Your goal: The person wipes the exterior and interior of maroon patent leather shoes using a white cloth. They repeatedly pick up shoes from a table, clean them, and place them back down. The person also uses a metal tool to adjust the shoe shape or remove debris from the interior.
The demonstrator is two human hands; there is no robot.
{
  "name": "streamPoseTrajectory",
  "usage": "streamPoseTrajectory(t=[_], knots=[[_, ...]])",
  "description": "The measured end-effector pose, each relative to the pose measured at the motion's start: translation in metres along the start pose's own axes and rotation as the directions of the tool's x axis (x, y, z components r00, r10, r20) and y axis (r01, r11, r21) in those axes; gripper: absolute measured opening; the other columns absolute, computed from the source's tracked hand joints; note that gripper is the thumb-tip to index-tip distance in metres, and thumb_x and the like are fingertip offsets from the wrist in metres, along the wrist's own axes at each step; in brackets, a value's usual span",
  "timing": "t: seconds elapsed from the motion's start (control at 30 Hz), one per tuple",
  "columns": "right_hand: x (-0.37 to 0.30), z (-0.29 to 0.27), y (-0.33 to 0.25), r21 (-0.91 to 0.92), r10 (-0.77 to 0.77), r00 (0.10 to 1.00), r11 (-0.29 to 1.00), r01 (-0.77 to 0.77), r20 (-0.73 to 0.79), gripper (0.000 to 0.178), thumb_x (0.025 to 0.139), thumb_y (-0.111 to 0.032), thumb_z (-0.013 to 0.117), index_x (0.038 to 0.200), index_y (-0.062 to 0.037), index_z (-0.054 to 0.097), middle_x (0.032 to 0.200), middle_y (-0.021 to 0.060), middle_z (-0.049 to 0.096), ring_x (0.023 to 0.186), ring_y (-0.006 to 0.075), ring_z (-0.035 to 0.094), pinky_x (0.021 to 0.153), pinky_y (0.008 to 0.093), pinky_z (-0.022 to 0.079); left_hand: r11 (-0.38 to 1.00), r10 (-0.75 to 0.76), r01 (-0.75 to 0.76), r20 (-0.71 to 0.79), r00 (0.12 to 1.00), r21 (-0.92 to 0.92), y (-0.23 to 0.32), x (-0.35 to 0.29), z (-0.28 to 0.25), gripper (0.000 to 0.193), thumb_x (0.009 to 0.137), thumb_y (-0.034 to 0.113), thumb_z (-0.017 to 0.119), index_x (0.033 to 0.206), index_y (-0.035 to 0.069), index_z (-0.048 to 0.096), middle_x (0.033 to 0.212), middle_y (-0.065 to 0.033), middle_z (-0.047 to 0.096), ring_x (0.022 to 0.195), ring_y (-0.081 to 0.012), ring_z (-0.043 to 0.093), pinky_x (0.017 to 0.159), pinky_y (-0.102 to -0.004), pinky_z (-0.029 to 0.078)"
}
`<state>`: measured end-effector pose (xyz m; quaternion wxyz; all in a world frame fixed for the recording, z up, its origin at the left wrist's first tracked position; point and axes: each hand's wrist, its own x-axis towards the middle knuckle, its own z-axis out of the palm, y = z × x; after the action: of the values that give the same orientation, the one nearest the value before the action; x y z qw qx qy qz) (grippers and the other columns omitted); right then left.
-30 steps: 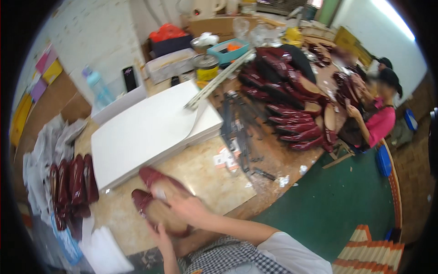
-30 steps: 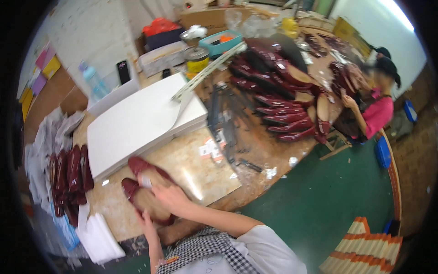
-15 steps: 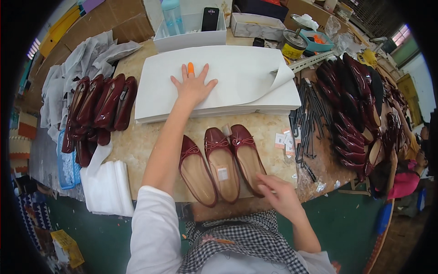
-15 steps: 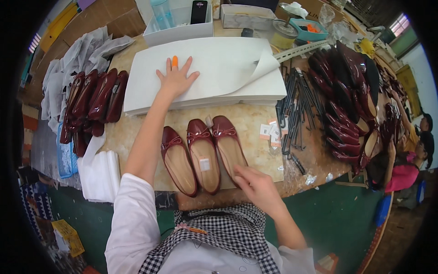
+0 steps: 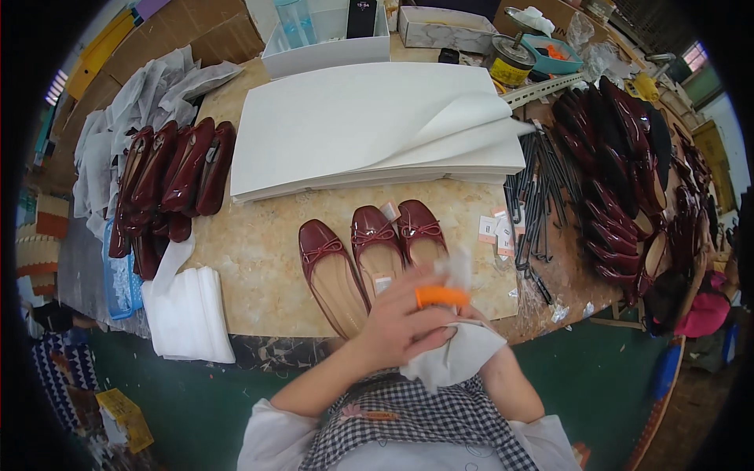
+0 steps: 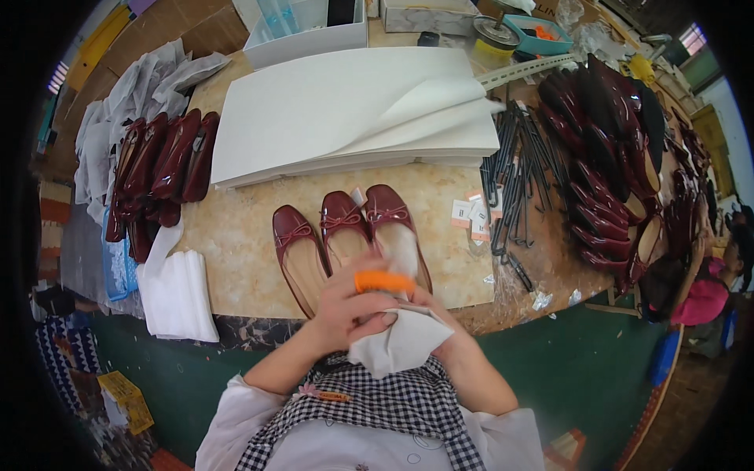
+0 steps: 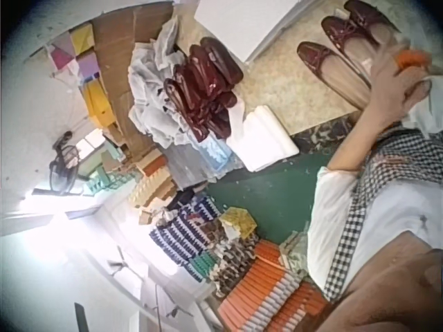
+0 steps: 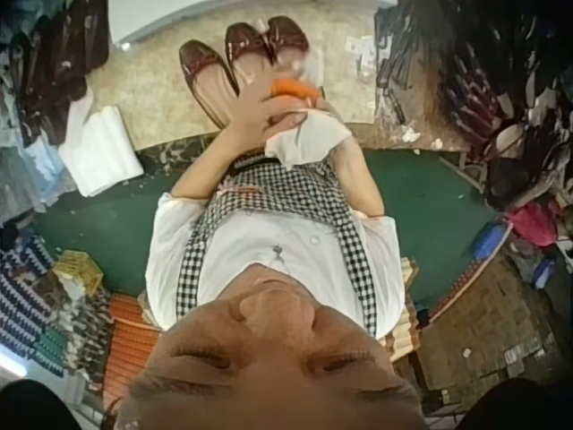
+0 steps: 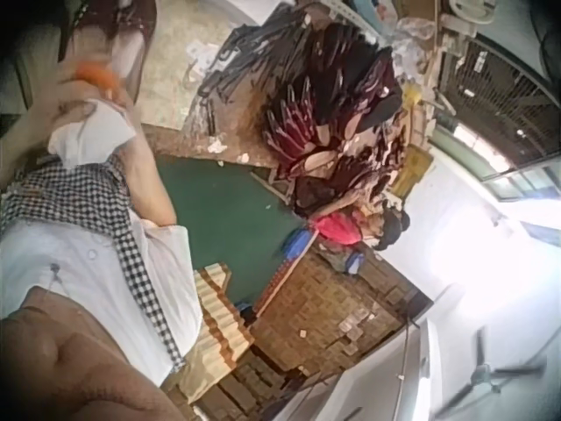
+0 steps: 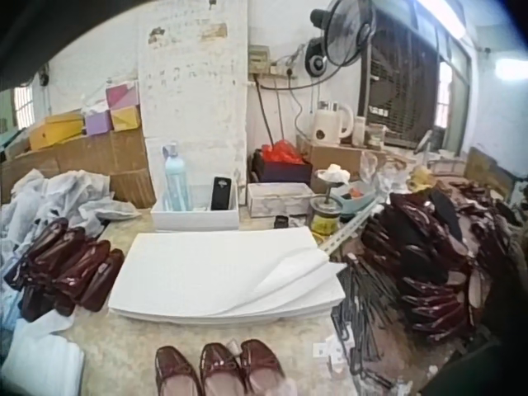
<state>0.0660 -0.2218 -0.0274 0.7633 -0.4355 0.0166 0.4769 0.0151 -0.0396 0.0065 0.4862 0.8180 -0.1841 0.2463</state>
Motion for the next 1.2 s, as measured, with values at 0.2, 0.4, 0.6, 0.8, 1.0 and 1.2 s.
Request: streamPoseTrajectory(t=[0.2, 0.4, 0.6, 0.8, 1.0, 1.2], knots=[[-0.008, 0.021, -0.016, -0.756, -0.371, 0.865, 0.439, 0.485, 0.339, 0.078, 0.078, -0.009, 0.07, 0.145, -0.0002, 0.032, 0.155, 0.0179, 0.023, 0.145, 0.0331, 0.019, 0.115, 0.0421, 0.024, 0.694, -0.65, 0.484, -0.176, 0.739, -0.533, -0.023, -0.014, 0.024, 0.033, 0.086, 0.015, 0.066, 0.114, 0.006, 0.054, 0.091, -0.0061, 0.061, 0.085, -0.0164, 0.06, 0.071, -0.027, 0.049], [-0.007, 0.043, -0.02, -0.805, -0.289, 0.752, -0.185, 0.564, 0.593, 0.077, 0.073, -0.013, 0.073, 0.143, -0.0085, 0.04, 0.153, 0.0182, 0.026, 0.14, 0.044, 0.024, 0.111, 0.0487, 0.031, 0.308, -0.721, 0.414, 0.074, 0.689, -0.857, -0.042, -0.013, 0.041, 0.04, 0.092, 0.022, 0.058, 0.127, 0.008, 0.041, 0.082, 0.0006, 0.054, 0.071, -0.0059, 0.052, 0.06, -0.0193, 0.044], [0.022, 0.011, -0.023, -0.781, -0.529, 0.576, -0.394, 0.484, 0.623, 0.04, 0.074, -0.002, 0.064, 0.113, -0.007, 0.066, 0.118, 0.0127, 0.065, 0.107, 0.0276, 0.064, 0.089, 0.0362, 0.053, 0.302, -0.73, 0.471, 0.116, 0.673, -0.829, -0.044, -0.009, 0.047, 0.035, 0.096, 0.02, 0.052, 0.128, 0.006, 0.046, 0.101, -0.0032, 0.061, 0.09, -0.0095, 0.06, 0.076, -0.0215, 0.049], [0.05, -0.033, -0.04, -0.94, -0.557, 0.799, 0.09, 0.329, 0.226, 0.032, 0.071, -0.002, 0.064, 0.103, -0.0069, 0.067, 0.101, 0.0102, 0.06, 0.093, 0.0222, 0.062, 0.072, 0.0307, 0.051, 0.85, -0.433, 0.253, 0.338, 0.836, 0.462, -0.005, -0.021, 0.069, 0.023, 0.084, 0.024, 0.06, 0.079, 0.003, 0.068, 0.073, -0.0101, 0.064, 0.073, -0.0227, 0.061, 0.073, -0.0338, 0.047], [0.121, -0.008, -0.012, -0.638, -0.261, 0.879, -0.767, 0.062, 0.399, 0.034, 0.076, -0.006, 0.069, 0.11, -0.0034, 0.066, 0.102, 0.0121, 0.057, 0.089, 0.0273, 0.061, 0.076, 0.0337, 0.051, 0.886, -0.325, 0.158, 0.343, 0.881, 0.436, -0.011, -0.034, 0.09, 0.029, 0.081, 0.027, 0.063, 0.065, 0.003, 0.066, 0.067, -0.009, 0.062, 0.069, -0.0223, 0.06, 0.07, -0.0347, 0.044], [0.11, -0.028, -0.043, -0.969, -0.353, 0.904, -0.039, 0.245, 0.243, 0.051, 0.074, -0.016, 0.074, 0.121, 0.0004, 0.06, 0.093, 0.0163, 0.057, 0.084, 0.0324, 0.061, 0.074, 0.0381, 0.05, 0.892, -0.332, 0.168, 0.355, 0.874, 0.42, -0.015, -0.039, 0.09, 0.028, 0.08, 0.026, 0.064, 0.064, 0.003, 0.066, 0.067, -0.0091, 0.062, 0.071, -0.0215, 0.06, 0.071, -0.0334, 0.044]])
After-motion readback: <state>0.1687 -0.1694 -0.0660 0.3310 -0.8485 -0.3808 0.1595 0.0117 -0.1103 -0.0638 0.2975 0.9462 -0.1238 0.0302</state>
